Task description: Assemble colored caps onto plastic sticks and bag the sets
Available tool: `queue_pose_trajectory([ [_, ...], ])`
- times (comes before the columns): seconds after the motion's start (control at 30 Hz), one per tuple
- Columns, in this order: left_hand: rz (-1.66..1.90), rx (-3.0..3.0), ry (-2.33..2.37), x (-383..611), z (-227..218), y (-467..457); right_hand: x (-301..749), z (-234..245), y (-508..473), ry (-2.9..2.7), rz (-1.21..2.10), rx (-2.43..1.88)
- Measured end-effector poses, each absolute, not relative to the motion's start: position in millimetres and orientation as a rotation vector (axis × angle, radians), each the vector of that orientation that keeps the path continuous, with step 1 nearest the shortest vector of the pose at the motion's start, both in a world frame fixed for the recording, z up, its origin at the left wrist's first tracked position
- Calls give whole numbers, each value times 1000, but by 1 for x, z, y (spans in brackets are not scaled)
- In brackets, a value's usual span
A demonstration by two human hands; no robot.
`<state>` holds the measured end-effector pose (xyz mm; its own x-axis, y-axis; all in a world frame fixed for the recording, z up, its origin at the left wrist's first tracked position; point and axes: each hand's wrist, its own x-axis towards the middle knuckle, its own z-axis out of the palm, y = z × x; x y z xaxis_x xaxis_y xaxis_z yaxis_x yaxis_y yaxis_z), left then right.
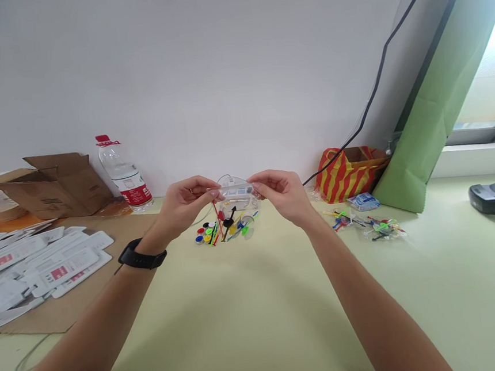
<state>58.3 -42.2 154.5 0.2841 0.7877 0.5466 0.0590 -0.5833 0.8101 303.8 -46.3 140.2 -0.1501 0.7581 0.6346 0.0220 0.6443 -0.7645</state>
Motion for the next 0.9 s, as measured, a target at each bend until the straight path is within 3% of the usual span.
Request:
queue_pose_trajectory([
  [0.37,1412,1794,765,60,152,-44,305,143,-49,-1597,824,-570],
  [0.9,1119,2105,885,65,155,-52,293,147,-62,-2013,449,-764],
])
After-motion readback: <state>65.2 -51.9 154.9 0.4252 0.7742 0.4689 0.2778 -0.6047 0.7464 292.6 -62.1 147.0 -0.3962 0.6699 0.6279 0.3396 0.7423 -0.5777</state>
